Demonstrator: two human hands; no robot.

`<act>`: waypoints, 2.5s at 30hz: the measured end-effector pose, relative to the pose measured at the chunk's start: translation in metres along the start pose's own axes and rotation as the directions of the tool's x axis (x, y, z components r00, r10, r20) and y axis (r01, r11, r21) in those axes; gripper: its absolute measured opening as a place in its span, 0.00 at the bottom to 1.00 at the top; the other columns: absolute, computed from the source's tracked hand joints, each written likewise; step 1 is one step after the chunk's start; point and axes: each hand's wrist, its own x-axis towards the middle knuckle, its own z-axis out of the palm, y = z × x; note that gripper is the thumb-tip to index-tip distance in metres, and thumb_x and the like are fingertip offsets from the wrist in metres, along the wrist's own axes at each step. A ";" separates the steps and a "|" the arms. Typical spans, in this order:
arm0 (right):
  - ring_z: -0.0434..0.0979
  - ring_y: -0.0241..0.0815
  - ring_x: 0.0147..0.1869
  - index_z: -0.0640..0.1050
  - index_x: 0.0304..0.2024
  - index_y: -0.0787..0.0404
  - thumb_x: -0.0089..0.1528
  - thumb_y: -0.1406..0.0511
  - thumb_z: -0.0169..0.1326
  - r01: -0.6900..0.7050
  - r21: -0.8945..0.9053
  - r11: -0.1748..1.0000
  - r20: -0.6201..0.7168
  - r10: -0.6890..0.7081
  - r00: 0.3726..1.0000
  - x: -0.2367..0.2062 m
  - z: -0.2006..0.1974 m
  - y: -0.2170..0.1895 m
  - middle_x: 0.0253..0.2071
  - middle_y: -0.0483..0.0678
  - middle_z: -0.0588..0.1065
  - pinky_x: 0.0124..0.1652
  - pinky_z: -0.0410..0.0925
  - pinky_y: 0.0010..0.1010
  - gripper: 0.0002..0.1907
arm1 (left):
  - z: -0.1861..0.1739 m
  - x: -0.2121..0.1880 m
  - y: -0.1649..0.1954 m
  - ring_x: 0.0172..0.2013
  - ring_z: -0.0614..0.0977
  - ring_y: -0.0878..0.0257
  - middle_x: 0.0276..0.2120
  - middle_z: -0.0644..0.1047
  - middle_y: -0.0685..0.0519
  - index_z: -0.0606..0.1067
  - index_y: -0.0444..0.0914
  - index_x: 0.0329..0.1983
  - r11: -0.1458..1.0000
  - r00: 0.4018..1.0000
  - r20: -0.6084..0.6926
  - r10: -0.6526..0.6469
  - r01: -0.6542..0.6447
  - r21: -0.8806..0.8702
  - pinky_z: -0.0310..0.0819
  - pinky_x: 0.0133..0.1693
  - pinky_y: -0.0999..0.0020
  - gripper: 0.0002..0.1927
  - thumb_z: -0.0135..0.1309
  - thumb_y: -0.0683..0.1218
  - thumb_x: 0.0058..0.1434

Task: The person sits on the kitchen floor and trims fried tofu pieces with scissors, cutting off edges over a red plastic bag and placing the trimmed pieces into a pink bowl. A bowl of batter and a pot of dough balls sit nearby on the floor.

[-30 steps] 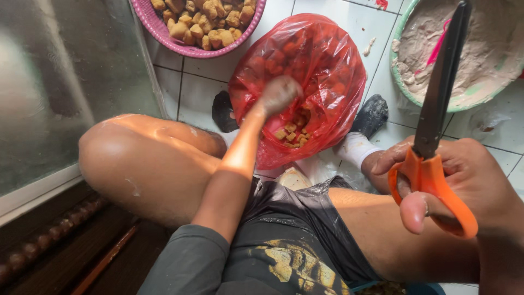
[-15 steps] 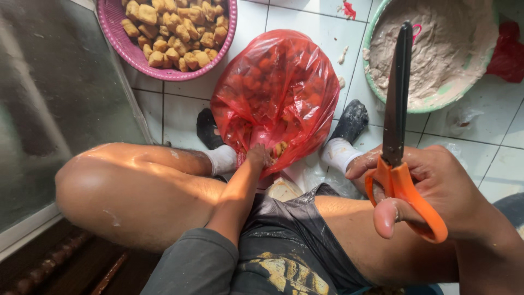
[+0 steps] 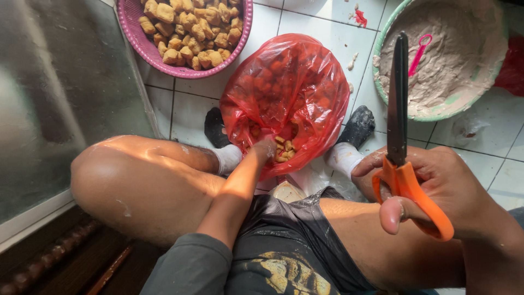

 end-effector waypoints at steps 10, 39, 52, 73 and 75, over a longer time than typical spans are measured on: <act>0.68 0.34 0.29 0.72 0.59 0.73 0.54 0.49 0.70 0.145 0.186 0.972 0.104 -0.166 0.981 0.002 -0.010 0.005 0.26 0.44 0.72 0.36 0.69 0.29 0.43 | -0.156 -0.067 0.080 0.43 0.83 0.64 0.42 0.81 0.51 0.79 0.34 0.54 -0.080 0.786 -0.617 0.042 -0.613 -0.786 0.80 0.49 0.68 0.17 0.59 0.46 0.65; 0.71 0.30 0.26 0.77 0.49 0.64 0.51 0.55 0.68 0.061 -0.144 0.988 0.002 -0.061 0.998 0.024 0.000 0.001 0.22 0.43 0.73 0.27 0.64 0.23 0.29 | -0.216 -0.150 0.065 0.46 0.74 0.66 0.45 0.74 0.55 0.72 0.43 0.50 -0.294 0.437 -0.580 -0.687 -0.898 -0.329 0.66 0.56 0.66 0.08 0.53 0.47 0.70; 0.74 0.37 0.30 0.71 0.54 0.68 0.53 0.41 0.64 0.041 0.031 0.999 0.416 -0.050 0.908 0.030 0.016 -0.026 0.29 0.47 0.76 0.32 0.68 0.28 0.43 | -0.180 -0.196 0.137 0.45 0.76 0.65 0.42 0.75 0.53 0.71 0.36 0.54 -0.842 0.661 -0.734 0.157 -0.299 -0.449 0.68 0.53 0.69 0.19 0.44 0.55 0.72; 0.68 0.32 0.24 0.74 0.44 0.69 0.49 0.60 0.73 0.061 0.093 0.994 0.220 -0.080 0.972 0.022 0.023 -0.022 0.22 0.46 0.76 0.23 0.62 0.26 0.29 | -0.214 -0.182 0.074 0.44 0.74 0.60 0.44 0.72 0.50 0.68 0.32 0.61 -0.939 0.474 -0.879 0.054 -0.275 -0.206 0.68 0.49 0.65 0.27 0.40 0.60 0.80; 0.69 0.32 0.24 0.73 0.45 0.67 0.49 0.54 0.71 0.107 0.025 0.994 0.238 -0.110 0.965 0.024 0.023 -0.021 0.23 0.45 0.76 0.25 0.64 0.26 0.33 | -0.224 -0.177 0.058 0.45 0.75 0.61 0.44 0.74 0.50 0.68 0.31 0.64 -0.949 0.525 -0.845 0.104 -0.202 -0.242 0.68 0.51 0.65 0.21 0.40 0.51 0.80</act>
